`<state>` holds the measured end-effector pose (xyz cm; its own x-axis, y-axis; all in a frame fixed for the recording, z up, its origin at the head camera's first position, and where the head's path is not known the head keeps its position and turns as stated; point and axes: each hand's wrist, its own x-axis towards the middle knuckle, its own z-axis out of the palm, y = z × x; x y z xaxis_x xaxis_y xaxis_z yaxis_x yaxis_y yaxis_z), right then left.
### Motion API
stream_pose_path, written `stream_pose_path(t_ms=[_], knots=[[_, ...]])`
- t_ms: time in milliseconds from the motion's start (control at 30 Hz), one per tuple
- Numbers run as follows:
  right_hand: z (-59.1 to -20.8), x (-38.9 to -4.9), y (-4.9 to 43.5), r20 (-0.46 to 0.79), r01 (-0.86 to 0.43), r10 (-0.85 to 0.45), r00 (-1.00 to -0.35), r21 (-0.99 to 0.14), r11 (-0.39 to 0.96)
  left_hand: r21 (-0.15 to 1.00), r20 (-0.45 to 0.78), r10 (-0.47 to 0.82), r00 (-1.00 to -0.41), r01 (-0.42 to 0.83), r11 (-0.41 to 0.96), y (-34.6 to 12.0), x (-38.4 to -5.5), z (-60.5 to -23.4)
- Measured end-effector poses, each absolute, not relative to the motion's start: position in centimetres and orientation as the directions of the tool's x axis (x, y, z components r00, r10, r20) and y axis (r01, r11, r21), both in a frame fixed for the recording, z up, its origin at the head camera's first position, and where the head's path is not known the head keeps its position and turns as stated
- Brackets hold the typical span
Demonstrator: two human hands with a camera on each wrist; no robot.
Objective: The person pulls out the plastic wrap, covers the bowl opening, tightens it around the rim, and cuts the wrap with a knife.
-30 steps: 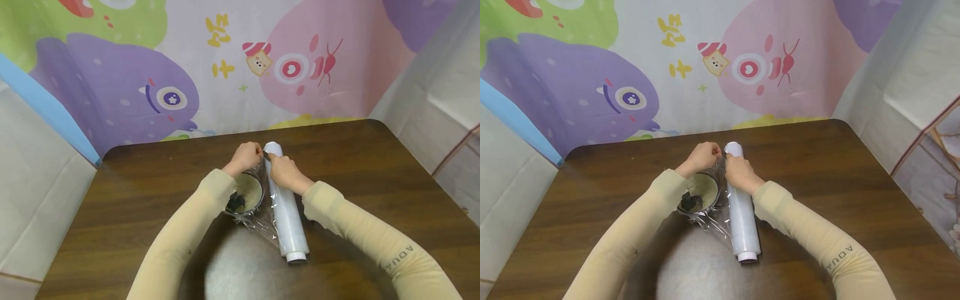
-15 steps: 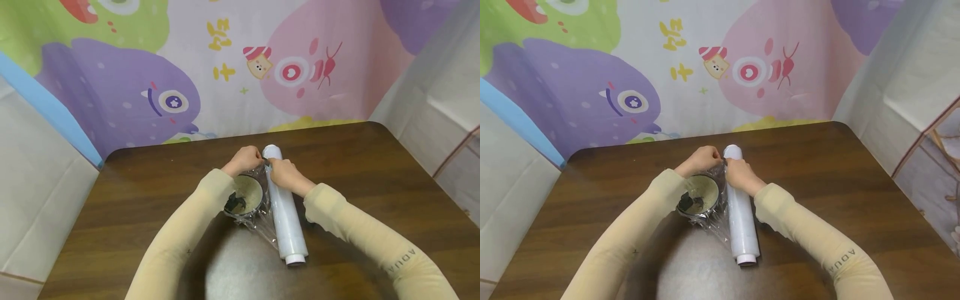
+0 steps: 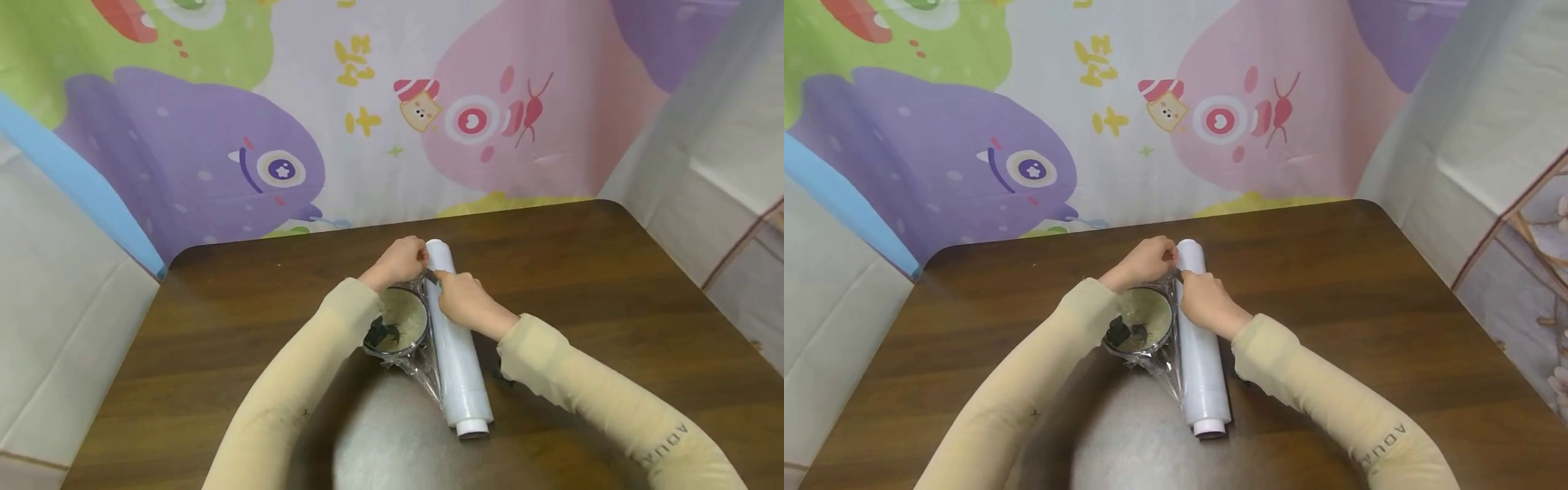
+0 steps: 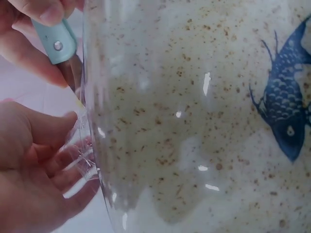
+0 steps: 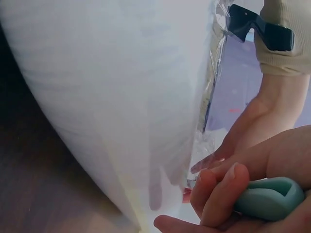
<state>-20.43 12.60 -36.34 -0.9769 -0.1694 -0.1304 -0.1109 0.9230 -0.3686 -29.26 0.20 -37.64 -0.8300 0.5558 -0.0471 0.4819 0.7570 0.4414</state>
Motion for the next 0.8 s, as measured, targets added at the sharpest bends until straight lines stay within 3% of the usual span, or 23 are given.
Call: stream_pose_path(t_ms=[467,800], knots=[[-36.3,-21.5,13.2,-0.097,-0.115,-0.162,-0.982,-0.375,0.920,0.450,-0.002,0.697,-0.717,0.622,0.641,0.8,-29.6,-38.0],[-36.0,-20.7,13.6,-0.123,-0.142,-0.192,-0.974,-0.333,0.932,0.439,-0.025,0.698,-0.716,0.619,0.651,1.1,-29.7,-37.1]])
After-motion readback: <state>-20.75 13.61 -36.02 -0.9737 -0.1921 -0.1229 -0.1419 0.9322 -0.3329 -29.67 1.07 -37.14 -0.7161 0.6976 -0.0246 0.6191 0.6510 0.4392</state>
